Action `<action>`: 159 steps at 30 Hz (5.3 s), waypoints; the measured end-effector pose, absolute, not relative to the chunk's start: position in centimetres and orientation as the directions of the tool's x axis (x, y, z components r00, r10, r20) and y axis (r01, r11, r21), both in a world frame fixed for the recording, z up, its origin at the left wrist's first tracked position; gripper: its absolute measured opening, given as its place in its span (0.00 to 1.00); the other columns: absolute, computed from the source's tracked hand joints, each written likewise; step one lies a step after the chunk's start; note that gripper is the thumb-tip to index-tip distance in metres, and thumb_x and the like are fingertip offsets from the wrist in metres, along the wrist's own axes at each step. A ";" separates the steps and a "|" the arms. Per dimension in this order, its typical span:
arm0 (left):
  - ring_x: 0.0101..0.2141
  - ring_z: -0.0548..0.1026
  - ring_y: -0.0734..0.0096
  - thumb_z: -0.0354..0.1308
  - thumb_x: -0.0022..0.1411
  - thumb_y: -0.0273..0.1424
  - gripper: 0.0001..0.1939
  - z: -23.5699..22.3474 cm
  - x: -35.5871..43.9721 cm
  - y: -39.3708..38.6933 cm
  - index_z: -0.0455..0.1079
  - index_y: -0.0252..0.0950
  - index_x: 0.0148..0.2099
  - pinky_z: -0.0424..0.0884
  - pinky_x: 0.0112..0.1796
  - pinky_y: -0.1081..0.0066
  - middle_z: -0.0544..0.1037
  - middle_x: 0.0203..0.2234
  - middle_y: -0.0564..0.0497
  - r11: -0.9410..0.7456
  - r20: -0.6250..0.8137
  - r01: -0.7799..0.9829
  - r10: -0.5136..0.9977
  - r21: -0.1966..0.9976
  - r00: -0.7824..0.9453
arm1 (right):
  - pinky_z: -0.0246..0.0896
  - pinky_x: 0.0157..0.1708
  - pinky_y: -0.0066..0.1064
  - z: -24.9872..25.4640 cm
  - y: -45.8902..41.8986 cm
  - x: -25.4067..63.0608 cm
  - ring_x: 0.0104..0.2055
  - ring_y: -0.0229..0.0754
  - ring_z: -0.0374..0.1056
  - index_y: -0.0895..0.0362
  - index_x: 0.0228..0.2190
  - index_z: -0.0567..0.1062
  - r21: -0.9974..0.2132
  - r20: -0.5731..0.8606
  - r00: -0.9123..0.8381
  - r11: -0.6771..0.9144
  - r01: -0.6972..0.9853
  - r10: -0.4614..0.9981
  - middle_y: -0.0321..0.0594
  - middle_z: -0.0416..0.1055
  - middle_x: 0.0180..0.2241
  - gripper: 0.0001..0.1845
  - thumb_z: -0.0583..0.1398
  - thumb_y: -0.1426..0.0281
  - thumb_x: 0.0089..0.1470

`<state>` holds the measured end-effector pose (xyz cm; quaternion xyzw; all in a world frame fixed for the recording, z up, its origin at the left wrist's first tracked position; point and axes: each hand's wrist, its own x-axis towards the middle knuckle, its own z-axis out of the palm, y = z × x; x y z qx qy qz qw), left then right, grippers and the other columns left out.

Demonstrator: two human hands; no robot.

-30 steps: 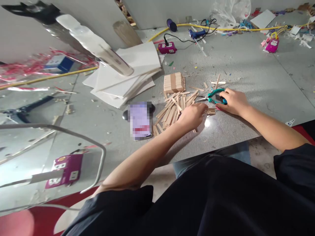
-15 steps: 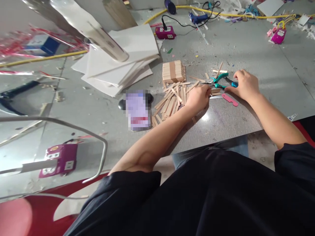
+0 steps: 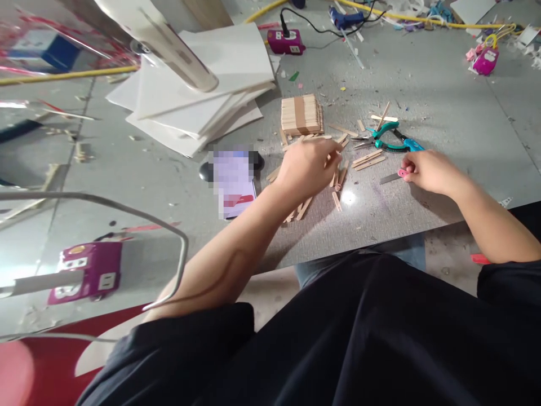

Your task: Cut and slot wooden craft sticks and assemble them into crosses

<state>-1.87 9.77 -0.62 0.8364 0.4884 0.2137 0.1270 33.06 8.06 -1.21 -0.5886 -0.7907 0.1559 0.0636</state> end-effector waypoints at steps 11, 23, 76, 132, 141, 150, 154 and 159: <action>0.50 0.77 0.54 0.65 0.74 0.26 0.08 -2.9 -4.7 6.1 0.85 0.43 0.46 0.69 0.51 0.54 0.82 0.51 0.43 -0.832 0.156 0.472 0.528 0.292 0.835 | 0.70 0.39 0.41 2.1 7.3 33.4 0.37 0.46 0.76 0.52 0.36 0.81 -0.567 -0.402 -0.320 0.041 0.823 0.858 0.41 0.82 0.34 0.13 0.69 0.56 0.53; 0.56 0.71 0.49 0.65 0.77 0.30 0.07 -2.3 -4.9 5.9 0.85 0.42 0.48 0.68 0.55 0.52 0.80 0.54 0.41 -0.811 0.118 0.495 0.550 0.312 0.827 | 0.62 0.44 0.43 2.1 7.0 31.2 0.42 0.49 0.72 0.52 0.35 0.80 -0.327 -0.269 -0.371 0.278 0.903 0.889 0.44 0.80 0.41 0.04 0.63 0.70 0.60; 0.33 0.81 0.69 0.60 0.77 0.42 0.15 -0.3 -4.1 3.8 0.84 0.40 0.47 0.73 0.37 0.68 0.87 0.35 0.52 -0.141 -0.208 0.557 0.830 0.818 0.517 | 0.47 0.35 0.40 3.3 11.7 26.2 0.30 0.41 0.57 0.53 0.26 0.77 -0.248 -0.339 -0.345 0.271 0.930 0.875 0.37 0.64 0.24 0.12 0.68 0.68 0.62; 0.38 0.82 0.69 0.60 0.76 0.38 0.13 -0.1 -4.3 3.8 0.85 0.41 0.51 0.74 0.40 0.69 0.88 0.39 0.52 -0.102 -0.216 0.534 0.839 0.839 0.499 | 0.43 0.32 0.38 3.3 12.1 27.6 0.30 0.37 0.44 0.52 0.23 0.58 -0.545 -0.080 -0.428 0.321 0.775 0.900 0.30 0.49 0.23 0.33 0.74 0.59 0.63; 0.39 0.84 0.68 0.63 0.73 0.38 0.12 0.0 -3.9 3.5 0.86 0.40 0.50 0.76 0.42 0.67 0.89 0.39 0.51 -0.062 -0.213 0.498 0.853 0.865 0.477 | 0.51 0.32 0.36 1.8 8.8 24.1 0.28 0.35 0.51 0.50 0.23 0.54 -0.880 0.084 -0.430 0.270 0.391 0.899 0.29 0.53 0.22 0.31 0.68 0.64 0.67; 0.38 0.86 0.65 0.65 0.70 0.34 0.07 -0.1 -3.9 3.2 0.83 0.39 0.42 0.79 0.43 0.65 0.88 0.36 0.49 -0.011 -0.124 0.350 0.924 0.937 0.363 | 0.45 0.28 0.36 0.5 4.7 21.7 0.26 0.34 0.49 0.50 0.24 0.52 -0.919 -0.106 -0.563 0.136 0.371 0.820 0.26 0.51 0.22 0.31 0.67 0.60 0.65; 0.39 0.86 0.64 0.65 0.70 0.35 0.08 -0.6 -3.8 3.2 0.84 0.38 0.46 0.79 0.43 0.64 0.89 0.38 0.48 -0.013 -0.113 0.349 0.934 0.937 0.339 | 0.45 0.30 0.37 0.1 5.3 21.8 0.27 0.35 0.47 0.49 0.23 0.51 -0.925 -0.087 -0.551 0.137 0.353 0.830 0.26 0.47 0.22 0.31 0.65 0.60 0.67; 0.39 0.86 0.63 0.65 0.70 0.36 0.09 -0.9 -3.7 3.6 0.84 0.38 0.46 0.79 0.44 0.64 0.90 0.39 0.47 -0.049 -0.098 0.378 0.928 0.924 0.360 | 0.46 0.31 0.37 -0.5 5.6 21.7 0.27 0.35 0.46 0.49 0.23 0.53 -0.923 -0.088 -0.567 0.147 0.355 0.819 0.26 0.47 0.22 0.29 0.65 0.59 0.67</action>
